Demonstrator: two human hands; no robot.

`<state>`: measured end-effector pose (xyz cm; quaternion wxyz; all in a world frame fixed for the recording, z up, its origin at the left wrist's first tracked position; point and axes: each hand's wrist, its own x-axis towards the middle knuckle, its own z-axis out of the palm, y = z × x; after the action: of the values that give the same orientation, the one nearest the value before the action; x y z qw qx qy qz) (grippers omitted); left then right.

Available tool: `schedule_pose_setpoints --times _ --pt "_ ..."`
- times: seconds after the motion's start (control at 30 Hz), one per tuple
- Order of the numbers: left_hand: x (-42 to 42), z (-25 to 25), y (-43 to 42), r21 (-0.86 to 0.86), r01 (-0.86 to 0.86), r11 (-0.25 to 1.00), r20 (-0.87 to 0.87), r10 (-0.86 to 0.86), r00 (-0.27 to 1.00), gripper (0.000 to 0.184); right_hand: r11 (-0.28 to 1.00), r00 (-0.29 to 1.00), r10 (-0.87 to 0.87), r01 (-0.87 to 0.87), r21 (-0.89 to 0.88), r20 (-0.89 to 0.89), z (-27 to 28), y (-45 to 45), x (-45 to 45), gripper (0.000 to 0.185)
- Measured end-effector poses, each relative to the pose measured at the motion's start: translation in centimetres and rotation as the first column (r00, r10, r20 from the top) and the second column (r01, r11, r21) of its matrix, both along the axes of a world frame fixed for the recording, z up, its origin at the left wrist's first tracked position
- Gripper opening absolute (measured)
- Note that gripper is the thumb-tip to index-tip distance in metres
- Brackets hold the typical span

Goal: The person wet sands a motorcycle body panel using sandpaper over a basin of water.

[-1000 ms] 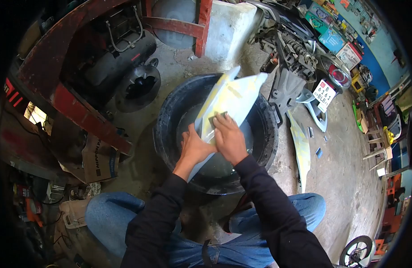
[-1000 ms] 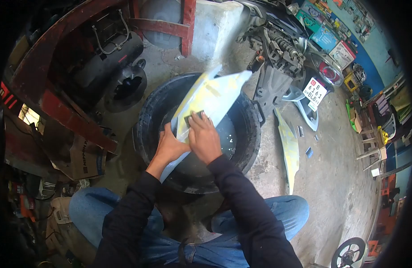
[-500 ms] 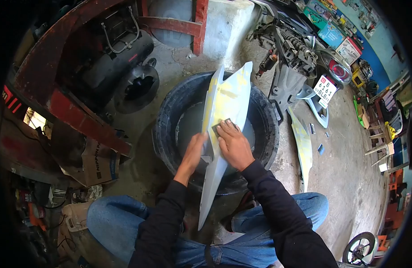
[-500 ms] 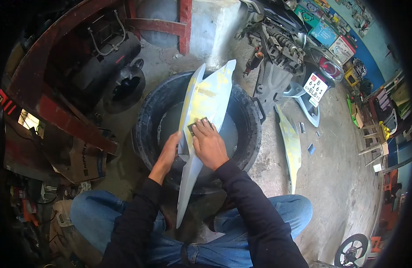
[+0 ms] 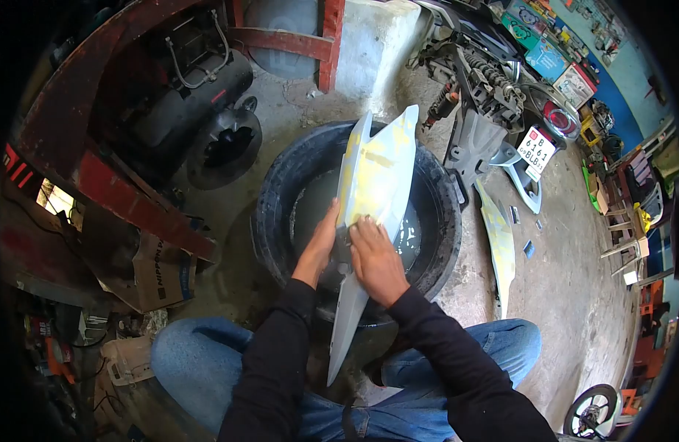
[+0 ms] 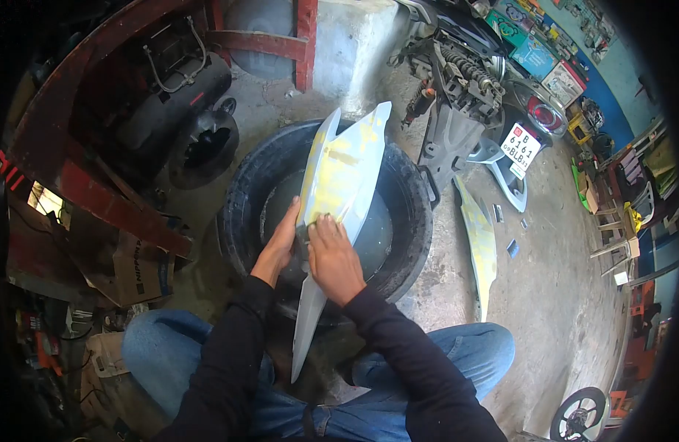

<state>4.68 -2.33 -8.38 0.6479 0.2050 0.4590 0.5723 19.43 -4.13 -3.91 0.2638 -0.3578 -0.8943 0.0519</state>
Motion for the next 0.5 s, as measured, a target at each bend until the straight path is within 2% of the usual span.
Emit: schedule_pose_setpoints --times 0.03,0.1,0.13,0.17,0.23,0.3,0.43,0.47,0.5 --pt "0.5 -0.2 -0.1 -0.017 -0.045 0.999 -0.129 0.043 0.991 0.075 0.999 1.0 -0.01 0.009 -0.031 -0.005 0.2 0.2 0.3 0.036" --pt "0.3 -1.6 0.6 -0.001 -0.042 0.999 -0.122 0.042 0.992 0.075 0.998 0.998 -0.052 0.051 -0.021 -0.031 0.4 3.6 1.0 0.034" --pt "0.1 -2.1 0.8 0.009 -0.016 1.0 -0.056 0.017 0.998 0.074 0.997 0.999 -0.046 0.046 -0.059 0.01 0.6 5.7 1.6 0.035" --pt "-0.1 -2.3 1.0 0.022 0.005 1.0 0.01 -0.005 1.0 0.073 0.998 0.999 -0.031 0.029 -0.056 -0.027 1.1 7.4 1.9 0.034" --pt "-0.2 -1.9 0.8 0.028 -0.034 0.999 -0.01 0.034 0.999 0.071 0.974 0.987 -0.059 0.025 -0.223 -0.149 2.2 9.5 2.6 0.031" --pt "-0.7 -1.8 0.9 0.028 0.002 1.0 -0.053 -0.001 0.999 0.072 0.928 0.931 -0.088 -0.052 -0.369 -0.355 4.1 10.2 3.0 0.029" --pt "-0.8 -1.5 0.7 -0.008 0.034 0.999 -0.122 -0.035 0.992 0.071 0.878 0.941 -0.119 -0.049 -0.476 -0.316 6.5 9.4 3.2 0.029" --pt "-0.4 -0.5 0.4 -0.013 0.043 0.999 -0.192 -0.045 0.98 0.07 0.792 0.924 -0.201 -0.042 -0.61 -0.324 7.2 8.7 3.0 0.028" --pt "-0.2 0.2 0.2 -0.02 0.056 0.998 -0.262 -0.059 0.963 0.069 0.79 0.923 -0.205 -0.041 -0.611 -0.326 6.9 8.3 3.1 0.028"
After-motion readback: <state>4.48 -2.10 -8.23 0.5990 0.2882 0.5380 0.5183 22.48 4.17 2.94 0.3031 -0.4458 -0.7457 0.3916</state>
